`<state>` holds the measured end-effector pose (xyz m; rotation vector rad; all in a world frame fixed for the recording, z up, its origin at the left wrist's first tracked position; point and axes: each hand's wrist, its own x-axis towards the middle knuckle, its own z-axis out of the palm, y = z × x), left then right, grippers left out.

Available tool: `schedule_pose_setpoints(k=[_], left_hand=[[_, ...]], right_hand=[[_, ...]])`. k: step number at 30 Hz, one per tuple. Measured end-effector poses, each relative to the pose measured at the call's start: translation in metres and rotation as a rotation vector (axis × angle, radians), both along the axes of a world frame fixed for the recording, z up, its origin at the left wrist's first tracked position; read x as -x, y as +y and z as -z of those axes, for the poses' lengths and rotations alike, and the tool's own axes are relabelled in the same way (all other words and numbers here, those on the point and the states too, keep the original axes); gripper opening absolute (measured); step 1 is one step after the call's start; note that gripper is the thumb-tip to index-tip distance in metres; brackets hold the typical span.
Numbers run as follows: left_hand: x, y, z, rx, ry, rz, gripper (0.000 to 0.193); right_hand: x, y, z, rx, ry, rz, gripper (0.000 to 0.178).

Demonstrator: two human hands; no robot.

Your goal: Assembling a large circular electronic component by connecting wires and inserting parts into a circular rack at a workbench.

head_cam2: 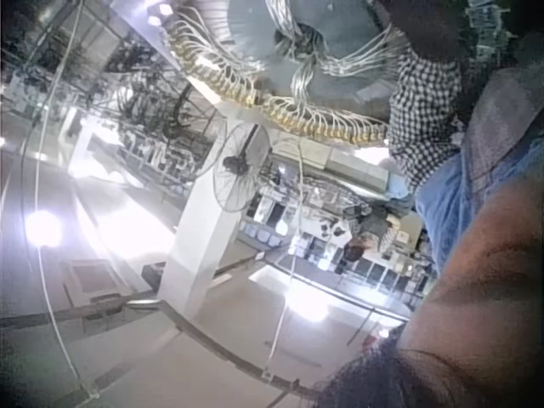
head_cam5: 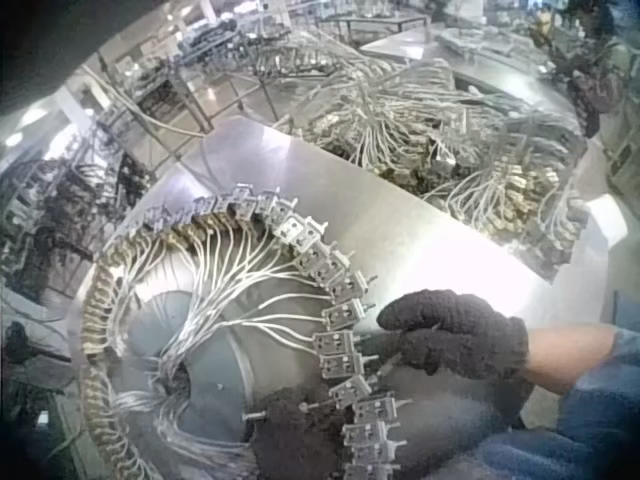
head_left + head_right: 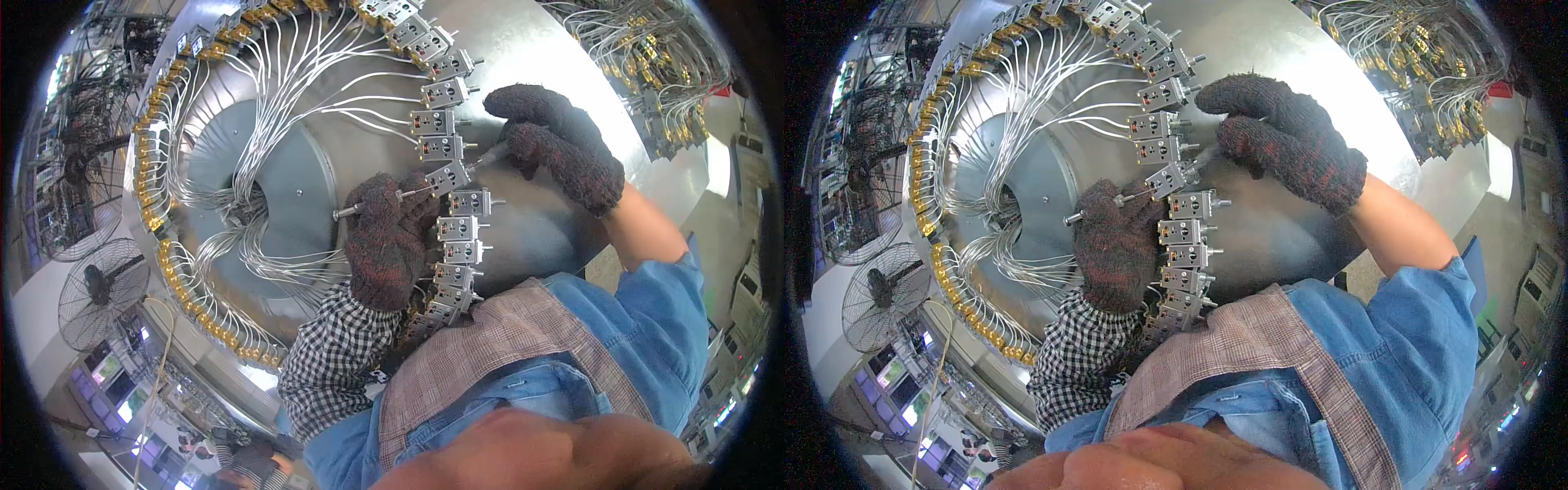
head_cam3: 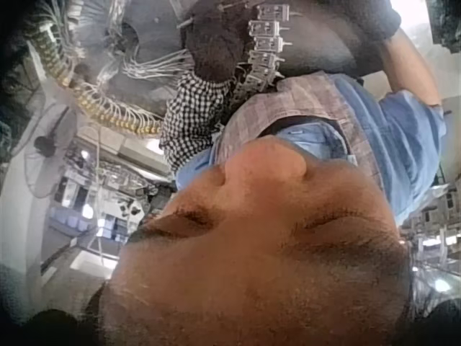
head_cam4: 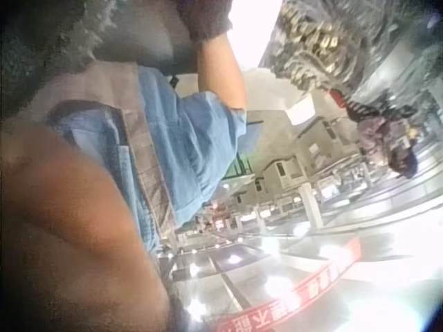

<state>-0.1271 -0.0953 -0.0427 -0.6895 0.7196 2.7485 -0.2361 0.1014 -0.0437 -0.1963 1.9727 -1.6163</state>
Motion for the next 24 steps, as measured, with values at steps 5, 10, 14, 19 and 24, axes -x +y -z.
schedule_pose_setpoints(k=[5, 10, 14, 19, 24], left_hand=[[-0.005, -0.004, 0.009, -0.025, -0.044, 0.027, 0.031], [-0.007, -0.009, 0.006, -0.017, 0.071, 0.140, 0.022], [-0.008, -0.010, 0.011, 0.063, 0.166, 0.203, 0.020], [-0.010, -0.008, 0.018, -0.009, 0.171, 0.124, 0.018], [-0.011, -0.008, 0.020, 0.180, 0.223, 0.193, 0.018]], right_hand=[[-0.009, 0.008, 0.003, 0.031, 0.048, 0.047, 0.030], [-0.051, 0.030, 0.023, -0.001, 0.384, 0.153, 0.034], [-0.085, 0.039, 0.022, 0.137, -0.008, 0.274, 0.033], [-0.094, 0.031, 0.030, 0.374, -0.107, 0.425, 0.039], [-0.092, 0.026, 0.029, 0.327, -0.092, 0.364, 0.039]])
